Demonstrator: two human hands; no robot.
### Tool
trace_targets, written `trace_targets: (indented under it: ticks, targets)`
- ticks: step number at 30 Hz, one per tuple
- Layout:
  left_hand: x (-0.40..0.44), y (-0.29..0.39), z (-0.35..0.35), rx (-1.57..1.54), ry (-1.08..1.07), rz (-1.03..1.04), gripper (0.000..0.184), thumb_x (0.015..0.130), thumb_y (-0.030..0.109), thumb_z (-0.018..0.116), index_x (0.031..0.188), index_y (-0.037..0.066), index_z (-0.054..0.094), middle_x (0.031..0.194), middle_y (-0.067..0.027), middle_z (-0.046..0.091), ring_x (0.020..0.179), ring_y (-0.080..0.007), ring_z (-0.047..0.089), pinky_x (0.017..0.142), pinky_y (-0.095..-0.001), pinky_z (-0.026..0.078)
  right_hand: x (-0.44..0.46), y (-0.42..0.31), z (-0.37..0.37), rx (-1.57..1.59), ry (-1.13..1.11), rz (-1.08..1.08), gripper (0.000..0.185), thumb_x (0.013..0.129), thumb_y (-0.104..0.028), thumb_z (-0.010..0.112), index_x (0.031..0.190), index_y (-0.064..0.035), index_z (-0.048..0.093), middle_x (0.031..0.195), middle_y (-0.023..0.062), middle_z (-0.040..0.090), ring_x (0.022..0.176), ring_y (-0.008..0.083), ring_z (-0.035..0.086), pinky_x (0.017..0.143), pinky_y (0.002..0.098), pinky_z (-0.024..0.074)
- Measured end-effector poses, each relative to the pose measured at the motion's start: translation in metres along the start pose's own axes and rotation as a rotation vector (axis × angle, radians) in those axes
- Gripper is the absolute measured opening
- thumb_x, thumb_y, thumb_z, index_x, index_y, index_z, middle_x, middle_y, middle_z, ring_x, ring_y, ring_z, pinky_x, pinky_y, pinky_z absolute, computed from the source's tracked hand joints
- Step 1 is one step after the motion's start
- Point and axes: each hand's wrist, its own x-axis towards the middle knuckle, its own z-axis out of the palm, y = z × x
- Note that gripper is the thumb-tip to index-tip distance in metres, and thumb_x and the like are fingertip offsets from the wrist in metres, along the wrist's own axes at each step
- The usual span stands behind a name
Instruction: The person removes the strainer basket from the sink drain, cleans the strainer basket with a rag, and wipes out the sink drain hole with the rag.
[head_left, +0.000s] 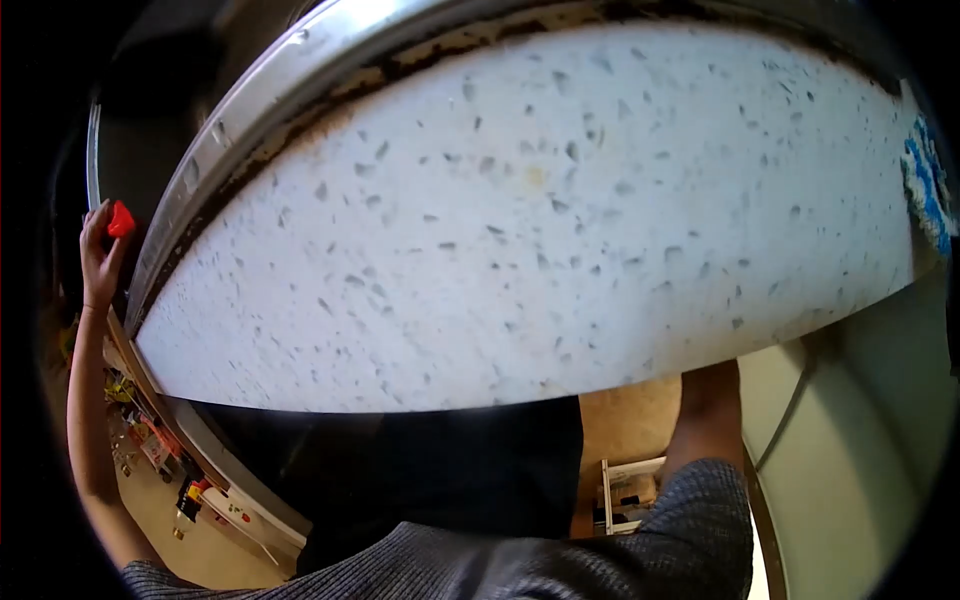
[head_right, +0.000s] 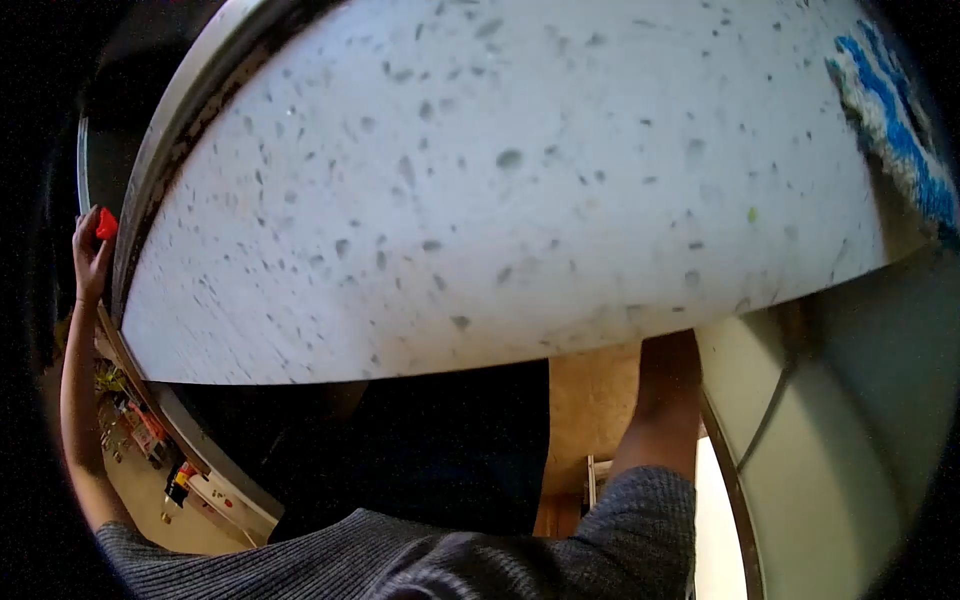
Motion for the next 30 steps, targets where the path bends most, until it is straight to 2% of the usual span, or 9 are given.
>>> trace_targets:
  ticks: [1,5,8,10,12,16,21,24,30]
  targets:
    - [0.001,0.001,-0.001,-0.030,-0.029,-0.055,0.051,0.088,0.014,0.069,0.135,0.004,0.052,0.140,-0.0129,0.050,0.136,-0.0274,0.040,0.115,-0.0402,0.027,0.002,-0.001,0.000,0.002,0.003,-0.009,0.027,0.093,-0.020,0.055,0.115,-0.0045,0.056,0.112,0.0235,0.060,0.099,0.0376,0.061,0.084,0.0421,0.0504]
    - [0.000,0.000,-0.003,0.132,0.014,0.043,0.052,0.088,0.014,0.068,0.136,0.003,0.051,0.137,-0.0129,0.051,0.133,-0.0262,0.043,0.113,-0.0391,0.031,0.006,-0.005,0.003,-0.005,0.014,-0.021,0.025,0.093,-0.020,0.055,0.113,-0.0049,0.057,0.110,0.0222,0.061,0.096,0.0361,0.062,0.082,0.0412,0.0509]
    - [0.000,-0.008,-0.003,-0.037,0.044,0.016,0.051,0.089,0.014,0.068,0.135,0.002,0.051,0.136,-0.0138,0.052,0.131,-0.0251,0.045,0.112,-0.0385,0.033,0.003,-0.005,0.003,-0.011,0.008,-0.022,0.024,0.093,-0.020,0.056,0.111,-0.0051,0.058,0.107,0.0212,0.062,0.095,0.0349,0.062,0.081,0.0406,0.0513]
    - [0.002,0.012,-0.001,0.115,0.083,0.140,0.047,0.088,0.014,0.068,0.132,0.000,0.054,0.131,-0.0155,0.053,0.124,-0.0247,0.050,0.107,-0.0365,0.037,0.005,-0.005,0.001,-0.012,0.021,-0.027,0.023,0.092,-0.020,0.056,0.110,-0.0053,0.059,0.106,0.0205,0.063,0.093,0.0342,0.063,0.080,0.0402,0.0516]
    - [0.002,0.014,-0.001,-0.031,0.039,-0.025,0.048,0.089,0.015,0.069,0.132,0.000,0.054,0.130,-0.0148,0.054,0.123,-0.0241,0.050,0.107,-0.0354,0.036,0.004,-0.006,0.001,-0.021,0.012,-0.034,0.022,0.092,-0.020,0.056,0.109,-0.0055,0.059,0.104,0.0199,0.063,0.092,0.0334,0.063,0.079,0.0398,0.0518]
    - [0.003,0.020,0.001,0.098,0.058,0.078,0.048,0.089,0.015,0.069,0.132,-0.001,0.054,0.125,-0.0145,0.055,0.120,-0.0229,0.051,0.106,-0.0346,0.037,0.004,-0.008,0.001,-0.033,0.012,-0.036,0.020,0.092,-0.019,0.057,0.107,-0.0059,0.060,0.101,0.0185,0.064,0.090,0.0319,0.064,0.077,0.0389,0.0523]
    - [0.003,0.025,0.001,0.106,-0.024,0.089,0.047,0.088,0.014,0.069,0.129,-0.003,0.055,0.122,-0.0140,0.057,0.115,-0.0227,0.053,0.102,-0.0343,0.040,0.004,-0.009,0.001,-0.045,0.011,-0.041,0.018,0.092,-0.019,0.057,0.104,-0.0063,0.061,0.098,0.0169,0.066,0.086,0.0300,0.065,0.075,0.0379,0.0530]
    - [0.007,0.023,0.002,0.000,0.055,0.053,0.046,0.087,0.014,0.069,0.127,-0.004,0.056,0.119,-0.0139,0.058,0.110,-0.0229,0.055,0.099,-0.0345,0.042,0.006,-0.010,0.002,-0.049,0.024,-0.045,0.017,0.092,-0.019,0.058,0.103,-0.0066,0.062,0.095,0.0159,0.066,0.085,0.0288,0.066,0.074,0.0372,0.0534]
    - [0.007,0.030,0.005,-0.011,0.004,0.027,0.046,0.087,0.013,0.069,0.129,-0.002,0.056,0.120,-0.0136,0.058,0.111,-0.0233,0.055,0.100,-0.0338,0.042,0.016,-0.021,0.011,-0.079,0.029,-0.043,0.015,0.091,-0.018,0.058,0.099,-0.0072,0.064,0.091,0.0139,0.068,0.081,0.0265,0.067,0.071,0.0360,0.0541]
